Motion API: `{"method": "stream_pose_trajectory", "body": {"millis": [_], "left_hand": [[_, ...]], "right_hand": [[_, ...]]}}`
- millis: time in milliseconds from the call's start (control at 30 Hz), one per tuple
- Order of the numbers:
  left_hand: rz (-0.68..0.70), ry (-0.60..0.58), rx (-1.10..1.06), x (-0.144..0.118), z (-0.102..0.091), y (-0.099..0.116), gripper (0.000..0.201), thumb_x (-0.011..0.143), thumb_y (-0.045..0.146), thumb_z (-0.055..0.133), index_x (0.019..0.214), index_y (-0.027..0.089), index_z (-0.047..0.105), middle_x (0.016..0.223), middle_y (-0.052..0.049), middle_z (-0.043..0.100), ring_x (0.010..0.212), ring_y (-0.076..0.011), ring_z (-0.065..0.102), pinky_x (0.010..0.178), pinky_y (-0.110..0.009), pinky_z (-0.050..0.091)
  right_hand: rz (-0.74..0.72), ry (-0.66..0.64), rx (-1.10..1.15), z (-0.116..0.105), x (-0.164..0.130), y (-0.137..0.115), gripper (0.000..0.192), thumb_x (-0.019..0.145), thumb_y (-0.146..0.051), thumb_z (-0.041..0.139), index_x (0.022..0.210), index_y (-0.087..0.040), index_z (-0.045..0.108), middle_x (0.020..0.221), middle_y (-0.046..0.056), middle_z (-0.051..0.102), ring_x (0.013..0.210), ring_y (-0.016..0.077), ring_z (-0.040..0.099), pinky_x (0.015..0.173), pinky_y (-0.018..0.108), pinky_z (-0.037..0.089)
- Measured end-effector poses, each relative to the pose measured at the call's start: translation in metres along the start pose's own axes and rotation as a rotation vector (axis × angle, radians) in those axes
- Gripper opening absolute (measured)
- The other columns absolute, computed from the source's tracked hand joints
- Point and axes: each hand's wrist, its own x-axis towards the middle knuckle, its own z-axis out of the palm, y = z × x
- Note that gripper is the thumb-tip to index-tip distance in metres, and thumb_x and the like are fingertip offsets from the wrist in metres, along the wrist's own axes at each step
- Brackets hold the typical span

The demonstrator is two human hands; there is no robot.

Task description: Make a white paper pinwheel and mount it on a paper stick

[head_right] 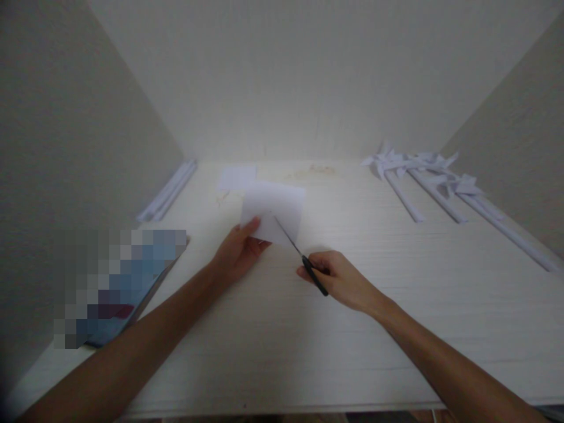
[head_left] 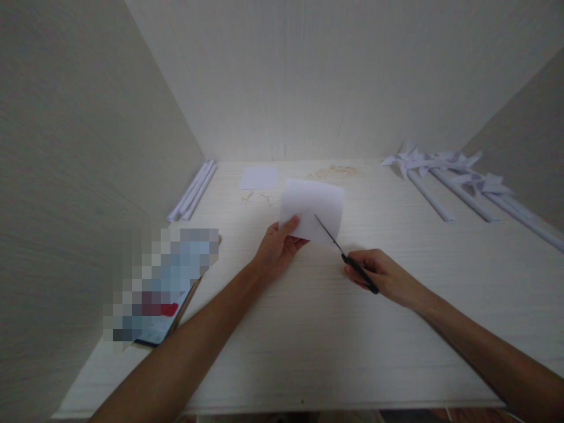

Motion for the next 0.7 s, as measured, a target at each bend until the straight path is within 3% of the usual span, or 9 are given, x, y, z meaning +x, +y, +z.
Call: {"method": "stream_pose_trajectory", "body": {"millis": [700], "left_hand": [[0.007,0.002,-0.01,0.0009,-0.0005,-0.001,0.011,0.077,0.012,0.052,0.076,0.01,0.062,0.08,-0.006,0.068,0.07,-0.0132,0.063,0.071,-0.028,0.053]], "right_hand": [[-0.004,-0.005,-0.01,-0.0005,0.0011,0.0023,0.042,0.073,-0.051,0.051,0.053,-0.019,0.034,0.049,-0.006,0.029,0.045,0.0067,0.026,0.041,0.023,0.019]]}}
